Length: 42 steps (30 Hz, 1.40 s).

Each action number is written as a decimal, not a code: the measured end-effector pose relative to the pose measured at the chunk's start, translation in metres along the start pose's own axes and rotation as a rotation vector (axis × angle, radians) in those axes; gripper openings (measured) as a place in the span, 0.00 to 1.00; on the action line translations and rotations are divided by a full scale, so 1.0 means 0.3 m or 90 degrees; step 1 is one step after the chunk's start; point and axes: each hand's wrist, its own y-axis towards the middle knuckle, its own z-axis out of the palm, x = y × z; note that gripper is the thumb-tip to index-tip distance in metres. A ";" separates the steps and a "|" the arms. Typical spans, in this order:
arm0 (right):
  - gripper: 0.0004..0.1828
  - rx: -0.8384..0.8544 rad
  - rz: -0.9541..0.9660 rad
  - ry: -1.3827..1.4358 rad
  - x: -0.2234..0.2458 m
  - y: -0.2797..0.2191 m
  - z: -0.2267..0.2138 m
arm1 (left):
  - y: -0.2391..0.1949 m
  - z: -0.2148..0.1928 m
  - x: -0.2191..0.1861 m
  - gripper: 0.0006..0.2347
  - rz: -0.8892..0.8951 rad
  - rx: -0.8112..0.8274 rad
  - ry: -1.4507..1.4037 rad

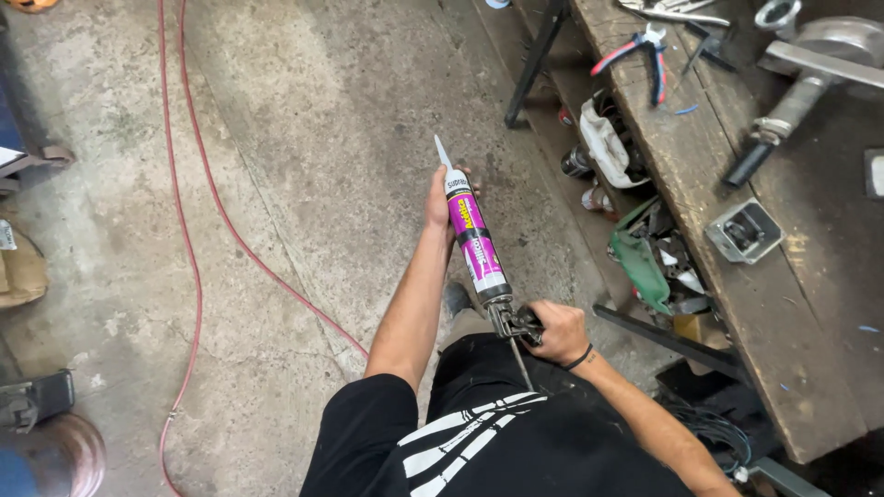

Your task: Inspecting and cleaning motor parts and preparing a caulking gun for assembly

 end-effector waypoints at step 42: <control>0.22 0.087 -0.504 0.378 -0.355 0.873 -0.151 | -0.116 0.492 -0.446 0.15 0.450 -0.024 0.028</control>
